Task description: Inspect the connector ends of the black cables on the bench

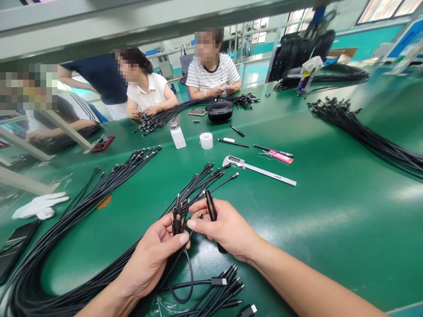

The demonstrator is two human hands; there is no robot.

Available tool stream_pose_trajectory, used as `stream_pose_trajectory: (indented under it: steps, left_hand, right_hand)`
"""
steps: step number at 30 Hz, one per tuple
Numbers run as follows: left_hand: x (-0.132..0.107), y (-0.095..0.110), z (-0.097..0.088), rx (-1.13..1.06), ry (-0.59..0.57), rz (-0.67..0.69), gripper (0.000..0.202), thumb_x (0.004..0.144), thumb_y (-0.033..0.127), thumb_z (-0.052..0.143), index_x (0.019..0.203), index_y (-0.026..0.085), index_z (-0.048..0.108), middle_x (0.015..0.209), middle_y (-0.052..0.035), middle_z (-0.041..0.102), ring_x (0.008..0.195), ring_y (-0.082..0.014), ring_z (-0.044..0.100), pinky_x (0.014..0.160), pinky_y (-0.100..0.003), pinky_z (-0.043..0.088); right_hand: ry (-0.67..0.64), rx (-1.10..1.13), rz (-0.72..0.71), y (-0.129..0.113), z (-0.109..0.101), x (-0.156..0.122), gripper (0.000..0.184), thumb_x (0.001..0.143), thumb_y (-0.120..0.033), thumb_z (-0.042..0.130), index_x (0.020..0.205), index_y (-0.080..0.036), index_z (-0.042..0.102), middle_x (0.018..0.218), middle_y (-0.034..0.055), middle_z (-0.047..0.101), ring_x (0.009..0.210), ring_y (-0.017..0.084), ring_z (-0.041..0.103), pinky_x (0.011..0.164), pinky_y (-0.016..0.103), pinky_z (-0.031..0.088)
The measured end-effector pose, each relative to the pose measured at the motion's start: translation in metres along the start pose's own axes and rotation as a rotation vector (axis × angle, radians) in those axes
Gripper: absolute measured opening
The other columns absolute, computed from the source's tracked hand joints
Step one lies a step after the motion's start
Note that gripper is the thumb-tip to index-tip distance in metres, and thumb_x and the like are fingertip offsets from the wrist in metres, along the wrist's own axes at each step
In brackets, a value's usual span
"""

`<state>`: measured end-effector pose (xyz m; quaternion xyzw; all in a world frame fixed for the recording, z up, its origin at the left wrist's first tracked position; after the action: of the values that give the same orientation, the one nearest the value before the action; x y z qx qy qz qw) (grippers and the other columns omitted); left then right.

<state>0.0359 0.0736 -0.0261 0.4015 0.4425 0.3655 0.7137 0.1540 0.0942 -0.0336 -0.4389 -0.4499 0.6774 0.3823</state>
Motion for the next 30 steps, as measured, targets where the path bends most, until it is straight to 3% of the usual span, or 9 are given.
stream_pose_trajectory:
  steps: [4,11,17,23,27,30]
  left_hand:
    - [0.000,0.001,-0.002,0.021,0.025,0.017,0.031,0.075,0.023,0.076,0.101,0.015,0.062,0.092,-0.0020,0.062,0.080,-0.0074,0.055,0.078,-0.019,0.048]
    - [0.003,-0.004,0.003,-0.026,-0.018,-0.041,0.031,0.074,0.022,0.076,0.100,0.013,0.060,0.083,-0.0011,0.061,0.072,-0.0076,0.057,0.071,-0.020,0.049]
    - [0.003,-0.004,0.002,-0.032,0.000,-0.043,0.034,0.073,0.020,0.077,0.102,0.013,0.060,0.086,-0.0014,0.060,0.074,-0.0069,0.056,0.070,-0.019,0.048]
    - [0.001,-0.004,0.005,-0.002,-0.046,-0.052,0.027,0.077,0.024,0.073,0.096,0.012,0.059,0.081,-0.0015,0.060,0.070,-0.0080,0.058,0.070,-0.021,0.048]
    - [0.000,-0.007,0.008,0.001,-0.077,-0.074,0.027,0.078,0.025,0.073,0.097,0.012,0.060,0.083,-0.0023,0.061,0.071,-0.0084,0.058,0.071,-0.022,0.048]
    - [0.001,-0.009,0.009,-0.009,-0.070,-0.079,0.029,0.077,0.025,0.074,0.099,0.012,0.061,0.091,-0.0034,0.061,0.074,-0.0083,0.059,0.075,-0.023,0.048]
  right_hand:
    - [-0.051,-0.014,0.038,0.002,0.006,0.000,0.033,0.071,-0.039,0.078,0.075,-0.012,0.059,0.053,-0.0066,0.042,0.046,0.002,0.033,0.043,0.015,0.024]
    - [-0.105,0.021,-0.049,-0.010,0.011,-0.003,0.028,0.074,-0.034,0.076,0.083,-0.011,0.063,0.055,-0.0060,0.046,0.048,0.002,0.036,0.045,0.015,0.026]
    - [-0.142,0.019,-0.058,-0.013,0.014,-0.004,0.027,0.076,-0.034,0.074,0.086,-0.011,0.064,0.056,-0.0058,0.047,0.049,0.002,0.034,0.047,0.015,0.026]
    - [-0.088,0.074,-0.091,-0.014,0.010,-0.003,0.034,0.073,-0.039,0.077,0.074,-0.013,0.055,0.065,-0.0026,0.055,0.059,0.005,0.050,0.059,0.018,0.039]
    - [-0.007,0.068,-0.072,-0.008,0.002,-0.002,0.037,0.072,-0.043,0.078,0.082,-0.014,0.057,0.057,-0.0077,0.045,0.047,0.001,0.034,0.047,0.016,0.028]
    - [0.003,0.048,-0.057,-0.009,0.001,-0.002,0.039,0.072,-0.046,0.077,0.086,-0.013,0.060,0.054,-0.0081,0.040,0.044,0.000,0.030,0.042,0.016,0.021]
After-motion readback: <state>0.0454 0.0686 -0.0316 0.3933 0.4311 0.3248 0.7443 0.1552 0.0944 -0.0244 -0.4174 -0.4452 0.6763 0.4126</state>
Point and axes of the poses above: each hand's wrist, its own x-axis towards the middle knuckle, its own z-axis out of the palm, y = z × x, the point moved 9 cm from there along x, towards the middle knuckle
